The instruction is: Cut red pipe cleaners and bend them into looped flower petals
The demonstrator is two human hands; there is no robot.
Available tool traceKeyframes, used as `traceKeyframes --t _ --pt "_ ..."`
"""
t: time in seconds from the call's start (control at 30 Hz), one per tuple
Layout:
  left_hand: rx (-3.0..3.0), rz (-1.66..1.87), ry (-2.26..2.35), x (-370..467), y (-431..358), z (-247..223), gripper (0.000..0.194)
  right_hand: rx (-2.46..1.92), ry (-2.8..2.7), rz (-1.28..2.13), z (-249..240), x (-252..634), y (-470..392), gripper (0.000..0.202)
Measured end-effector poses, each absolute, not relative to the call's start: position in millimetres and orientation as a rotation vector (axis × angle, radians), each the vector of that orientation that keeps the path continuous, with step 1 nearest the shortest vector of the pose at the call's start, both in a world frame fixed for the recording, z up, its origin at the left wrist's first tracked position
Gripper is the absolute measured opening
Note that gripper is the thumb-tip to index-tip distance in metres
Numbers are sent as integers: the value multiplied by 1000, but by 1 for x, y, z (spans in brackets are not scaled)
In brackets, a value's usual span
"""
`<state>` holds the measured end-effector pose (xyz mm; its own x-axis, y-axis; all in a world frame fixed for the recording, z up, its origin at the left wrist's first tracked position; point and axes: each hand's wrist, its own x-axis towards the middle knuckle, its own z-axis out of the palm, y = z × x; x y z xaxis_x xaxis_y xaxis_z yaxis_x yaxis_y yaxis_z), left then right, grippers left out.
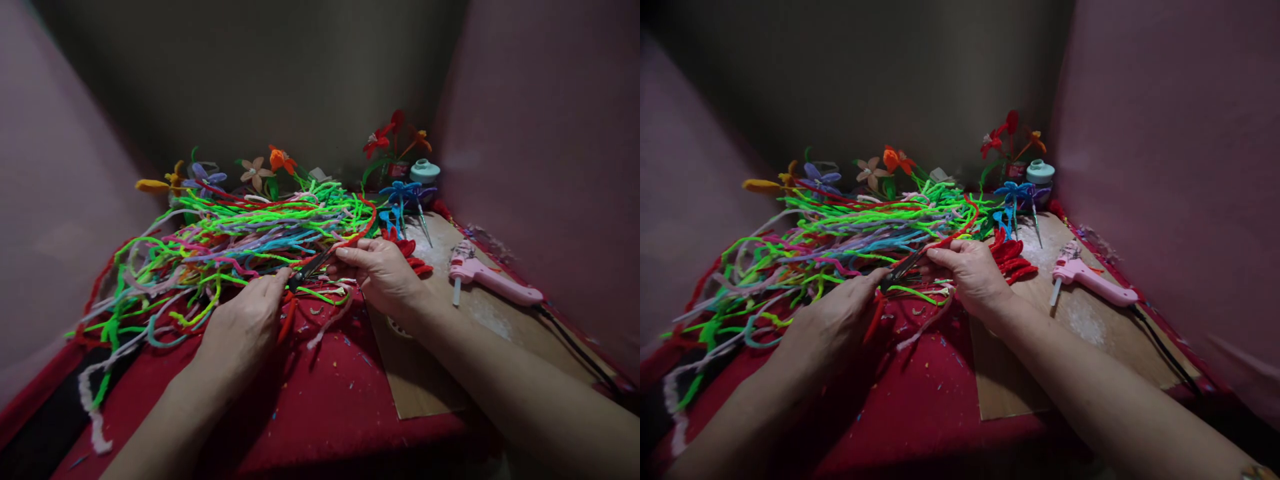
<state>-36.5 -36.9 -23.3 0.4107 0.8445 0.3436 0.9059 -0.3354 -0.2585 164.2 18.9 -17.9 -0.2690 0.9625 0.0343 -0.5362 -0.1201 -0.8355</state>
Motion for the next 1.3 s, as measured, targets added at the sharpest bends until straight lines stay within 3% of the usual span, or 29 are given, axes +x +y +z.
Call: traceKeyframes --t 0.63,1.3 --pt "-2272 -99 -1543 -38 -41 -24 54 -673 -963 1721 -22 166 22 17" --pt "-2454 -343 -1463 -34 -34 -33 50 -640 -886 1651 -19 162 17 7"
